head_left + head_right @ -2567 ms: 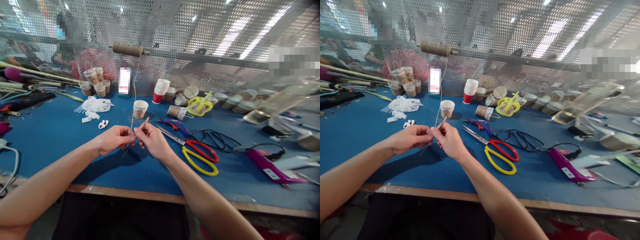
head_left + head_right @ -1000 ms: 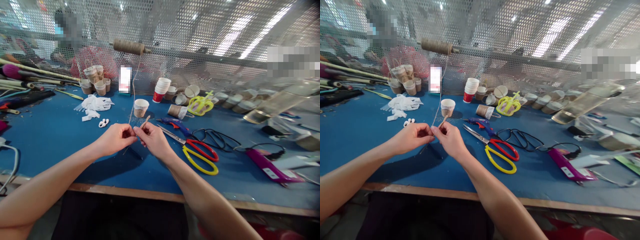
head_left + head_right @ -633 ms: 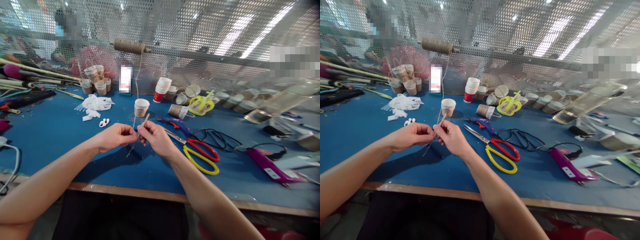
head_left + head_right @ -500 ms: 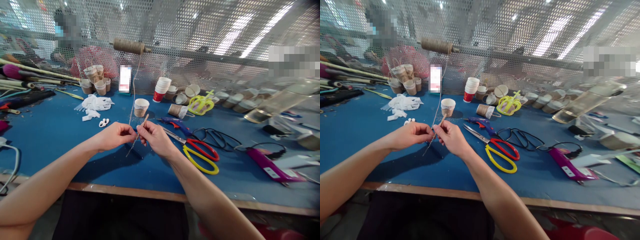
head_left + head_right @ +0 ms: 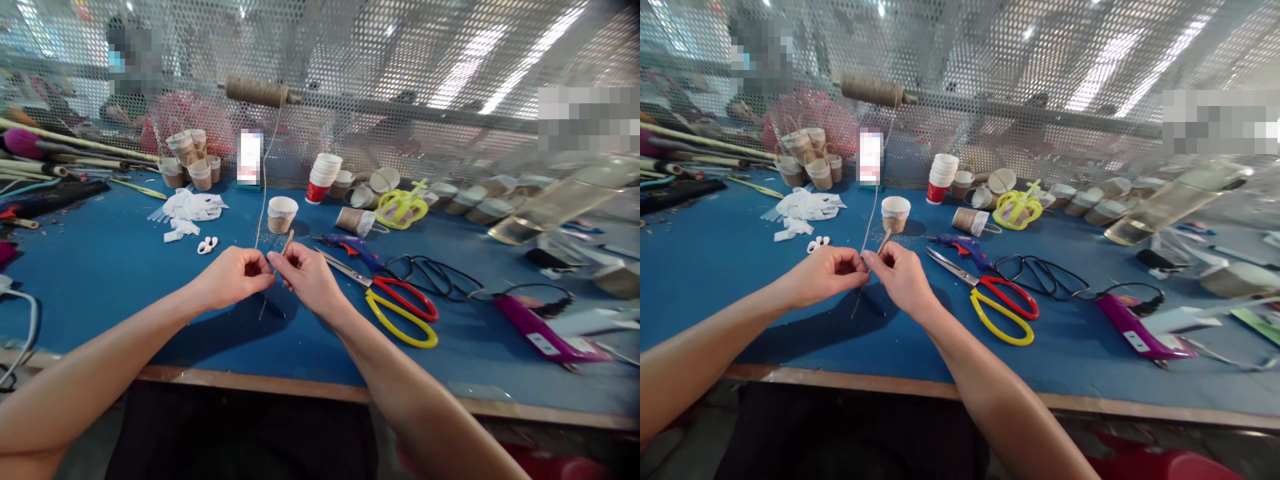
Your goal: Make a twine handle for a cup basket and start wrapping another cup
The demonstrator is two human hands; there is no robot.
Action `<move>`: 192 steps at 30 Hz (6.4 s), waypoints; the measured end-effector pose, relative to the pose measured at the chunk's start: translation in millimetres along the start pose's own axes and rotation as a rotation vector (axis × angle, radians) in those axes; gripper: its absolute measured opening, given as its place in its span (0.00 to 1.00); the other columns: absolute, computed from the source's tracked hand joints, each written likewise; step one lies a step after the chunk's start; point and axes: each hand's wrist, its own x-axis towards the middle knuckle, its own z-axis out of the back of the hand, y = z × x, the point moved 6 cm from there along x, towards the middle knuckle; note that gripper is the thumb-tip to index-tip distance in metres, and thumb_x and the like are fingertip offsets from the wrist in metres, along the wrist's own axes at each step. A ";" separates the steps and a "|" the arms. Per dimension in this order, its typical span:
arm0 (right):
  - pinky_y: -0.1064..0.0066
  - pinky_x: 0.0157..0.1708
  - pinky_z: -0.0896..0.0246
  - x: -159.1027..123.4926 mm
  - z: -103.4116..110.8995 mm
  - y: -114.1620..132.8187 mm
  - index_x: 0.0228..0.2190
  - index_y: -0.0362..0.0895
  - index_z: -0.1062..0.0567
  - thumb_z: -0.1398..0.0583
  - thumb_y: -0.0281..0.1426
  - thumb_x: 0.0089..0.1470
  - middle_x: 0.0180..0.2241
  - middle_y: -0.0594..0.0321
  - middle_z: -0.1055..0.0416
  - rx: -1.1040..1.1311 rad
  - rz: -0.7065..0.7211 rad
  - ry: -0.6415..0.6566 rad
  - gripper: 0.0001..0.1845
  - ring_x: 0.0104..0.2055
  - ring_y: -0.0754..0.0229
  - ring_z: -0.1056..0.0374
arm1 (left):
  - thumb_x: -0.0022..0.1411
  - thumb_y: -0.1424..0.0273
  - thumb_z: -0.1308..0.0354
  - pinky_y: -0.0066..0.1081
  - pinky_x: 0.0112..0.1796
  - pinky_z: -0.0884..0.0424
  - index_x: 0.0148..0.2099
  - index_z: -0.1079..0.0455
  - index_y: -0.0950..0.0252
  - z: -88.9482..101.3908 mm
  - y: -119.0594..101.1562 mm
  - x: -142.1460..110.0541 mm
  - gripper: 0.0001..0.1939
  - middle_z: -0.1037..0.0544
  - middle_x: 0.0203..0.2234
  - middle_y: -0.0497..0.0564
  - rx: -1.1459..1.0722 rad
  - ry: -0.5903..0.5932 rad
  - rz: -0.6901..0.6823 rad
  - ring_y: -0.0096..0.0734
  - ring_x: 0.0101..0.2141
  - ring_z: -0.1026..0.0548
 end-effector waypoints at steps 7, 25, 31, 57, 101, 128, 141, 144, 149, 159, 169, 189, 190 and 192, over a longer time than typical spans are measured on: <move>0.76 0.18 0.43 -1.4 -8.4 4.1 0.25 0.42 0.36 0.44 0.39 0.51 0.20 0.69 0.39 0.295 0.011 0.210 0.13 0.20 0.69 0.41 | 0.47 0.69 0.42 0.24 0.21 0.49 0.23 0.38 0.67 -3.3 5.7 0.7 0.09 0.37 0.17 0.42 -0.260 0.099 0.122 0.19 0.19 0.44; 0.76 0.17 0.51 -0.3 -0.3 2.3 0.19 0.43 0.39 0.45 0.38 0.51 0.13 0.72 0.42 0.002 -0.019 0.085 0.16 0.15 0.71 0.47 | 0.52 0.68 0.46 0.26 0.28 0.43 0.24 0.36 0.67 -1.4 3.0 1.0 0.08 0.35 0.20 0.43 -0.062 0.090 0.001 0.22 0.23 0.39; 0.75 0.18 0.53 0.9 -0.5 1.6 0.18 0.43 0.40 0.45 0.39 0.51 0.13 0.72 0.42 -0.042 -0.002 0.070 0.17 0.16 0.70 0.48 | 0.53 0.66 0.47 0.27 0.29 0.41 0.27 0.34 0.67 -2.1 5.3 1.0 0.09 0.33 0.21 0.44 -0.033 0.088 0.017 0.23 0.24 0.37; 0.75 0.19 0.48 -3.6 -6.8 4.4 0.22 0.42 0.36 0.43 0.41 0.48 0.19 0.69 0.40 0.127 -0.006 0.152 0.15 0.19 0.69 0.45 | 0.49 0.67 0.43 0.25 0.24 0.44 0.24 0.36 0.67 -2.7 6.0 1.6 0.09 0.36 0.19 0.43 -0.085 0.099 0.043 0.21 0.22 0.40; 0.76 0.16 0.49 -2.0 -0.3 4.8 0.22 0.43 0.37 0.43 0.38 0.50 0.15 0.71 0.40 0.071 -0.036 0.122 0.13 0.15 0.71 0.45 | 0.50 0.68 0.44 0.27 0.29 0.40 0.28 0.35 0.67 1.9 6.4 1.7 0.06 0.33 0.21 0.44 -0.063 0.069 0.024 0.23 0.24 0.37; 0.75 0.18 0.49 -2.1 -1.4 4.9 0.21 0.41 0.35 0.41 0.39 0.47 0.17 0.69 0.39 0.032 -0.004 0.041 0.14 0.18 0.69 0.44 | 0.51 0.66 0.44 0.26 0.25 0.42 0.27 0.34 0.68 2.3 9.6 3.4 0.09 0.33 0.20 0.44 -0.003 0.028 0.007 0.22 0.22 0.38; 0.77 0.16 0.49 -1.6 -0.5 4.2 0.22 0.43 0.37 0.44 0.37 0.51 0.15 0.72 0.41 0.131 -0.046 0.119 0.13 0.15 0.71 0.45 | 0.52 0.67 0.45 0.26 0.27 0.43 0.27 0.34 0.67 6.6 1.8 1.0 0.08 0.33 0.21 0.43 -0.039 0.079 0.022 0.21 0.23 0.39; 0.76 0.16 0.50 -1.7 0.3 5.6 0.21 0.43 0.37 0.45 0.37 0.51 0.15 0.72 0.41 0.076 -0.039 0.111 0.13 0.16 0.71 0.46 | 0.52 0.67 0.46 0.26 0.28 0.42 0.26 0.35 0.67 5.9 0.8 0.5 0.08 0.33 0.21 0.44 -0.008 0.065 0.014 0.22 0.24 0.38; 0.75 0.19 0.51 -1.6 1.1 6.1 0.19 0.42 0.37 0.43 0.37 0.50 0.16 0.70 0.41 -0.050 0.004 0.045 0.14 0.18 0.70 0.47 | 0.51 0.67 0.45 0.27 0.27 0.41 0.26 0.36 0.67 1.8 2.7 1.2 0.08 0.34 0.20 0.44 0.020 0.043 -0.006 0.23 0.23 0.38; 0.75 0.19 0.46 -3.0 -5.6 10.4 0.24 0.42 0.36 0.44 0.37 0.51 0.20 0.69 0.38 0.203 0.041 0.207 0.11 0.19 0.70 0.43 | 0.50 0.66 0.43 0.25 0.26 0.42 0.27 0.34 0.68 1.3 7.3 1.5 0.09 0.33 0.20 0.44 -0.134 0.095 0.066 0.21 0.23 0.38; 0.75 0.17 0.49 -1.5 -2.7 1.5 0.21 0.43 0.38 0.46 0.39 0.52 0.15 0.71 0.41 0.025 -0.029 0.162 0.14 0.16 0.70 0.45 | 0.55 0.67 0.49 0.27 0.28 0.38 0.29 0.34 0.67 5.9 -2.4 0.7 0.08 0.30 0.23 0.47 0.250 0.092 -0.099 0.26 0.25 0.34; 0.76 0.17 0.52 -1.5 0.0 1.6 0.20 0.43 0.38 0.44 0.39 0.51 0.14 0.71 0.42 -0.002 -0.048 0.054 0.15 0.16 0.70 0.46 | 0.54 0.68 0.47 0.26 0.24 0.42 0.27 0.36 0.66 3.8 -5.1 -1.6 0.07 0.33 0.19 0.45 0.197 0.000 -0.055 0.23 0.22 0.38; 0.75 0.17 0.52 -1.5 0.2 1.5 0.19 0.43 0.38 0.44 0.39 0.51 0.14 0.71 0.42 -0.015 -0.046 0.037 0.15 0.16 0.70 0.46 | 0.53 0.68 0.46 0.26 0.24 0.42 0.26 0.37 0.66 2.9 -3.7 -1.0 0.07 0.33 0.19 0.44 0.173 -0.005 -0.050 0.23 0.21 0.38; 0.75 0.17 0.52 -1.8 0.1 1.7 0.18 0.43 0.38 0.43 0.39 0.50 0.14 0.71 0.42 -0.018 -0.035 0.021 0.16 0.17 0.70 0.46 | 0.51 0.67 0.44 0.25 0.24 0.42 0.25 0.37 0.66 1.6 0.0 0.2 0.08 0.34 0.18 0.44 0.132 -0.017 -0.036 0.23 0.21 0.38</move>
